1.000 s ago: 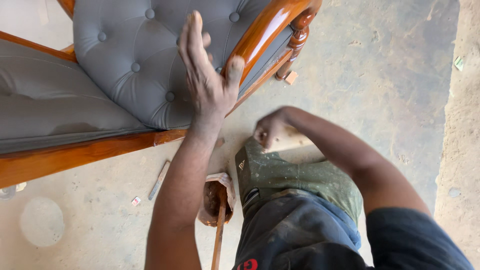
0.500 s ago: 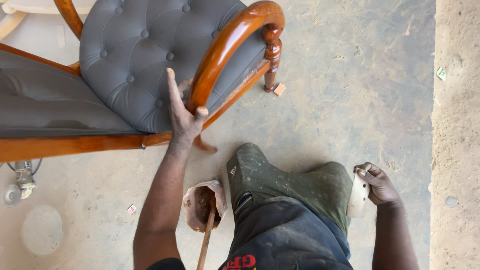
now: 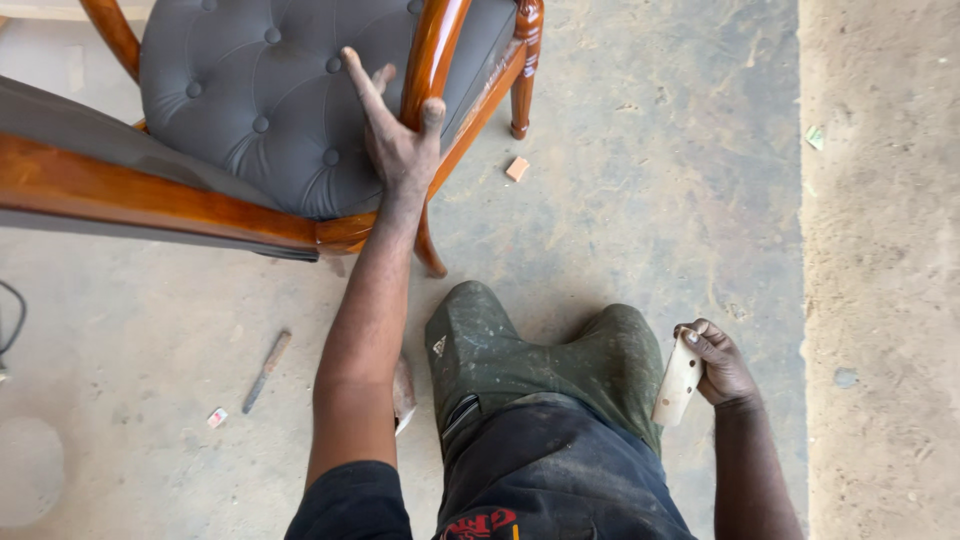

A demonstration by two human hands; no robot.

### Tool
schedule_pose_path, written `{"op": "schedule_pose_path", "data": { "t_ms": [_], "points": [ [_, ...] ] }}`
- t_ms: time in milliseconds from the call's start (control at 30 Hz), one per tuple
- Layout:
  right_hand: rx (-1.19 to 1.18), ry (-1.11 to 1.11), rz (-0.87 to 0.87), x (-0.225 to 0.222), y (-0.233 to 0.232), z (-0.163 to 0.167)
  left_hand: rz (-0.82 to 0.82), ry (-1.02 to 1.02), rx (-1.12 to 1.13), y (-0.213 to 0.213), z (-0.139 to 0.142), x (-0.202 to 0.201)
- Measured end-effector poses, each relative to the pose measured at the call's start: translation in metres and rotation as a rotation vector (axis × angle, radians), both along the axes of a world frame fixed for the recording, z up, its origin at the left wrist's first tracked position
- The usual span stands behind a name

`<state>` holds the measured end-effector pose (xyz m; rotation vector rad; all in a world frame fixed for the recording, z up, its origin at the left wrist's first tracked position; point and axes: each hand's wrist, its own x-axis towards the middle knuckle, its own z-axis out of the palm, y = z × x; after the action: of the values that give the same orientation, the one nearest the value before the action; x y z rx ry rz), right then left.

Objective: The person sands the wooden armrest of a chair using a sanding block and then uses an angle grinder on the same area. The person moves around the chair to access different sections of the armrest.

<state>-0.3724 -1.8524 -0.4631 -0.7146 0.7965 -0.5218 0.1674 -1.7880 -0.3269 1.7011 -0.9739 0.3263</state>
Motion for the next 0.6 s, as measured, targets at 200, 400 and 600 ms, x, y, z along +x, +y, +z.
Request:
{"op": "schedule_pose_path", "data": {
  "t_ms": [200,400,600],
  "points": [
    [0.004,-0.005,-0.064,-0.007,-0.002,0.009,0.085,0.003,-0.005,-0.030,0.012,-0.019],
    [-0.036,0.020,-0.144,0.047,-0.007,0.026,0.004,-0.027,-0.105,-0.006,0.016,-0.036],
    [-0.092,-0.080,-0.148,0.062,0.013,0.031,-0.005,-0.058,-0.028,0.104,-0.018,-0.118]
  ]
}}
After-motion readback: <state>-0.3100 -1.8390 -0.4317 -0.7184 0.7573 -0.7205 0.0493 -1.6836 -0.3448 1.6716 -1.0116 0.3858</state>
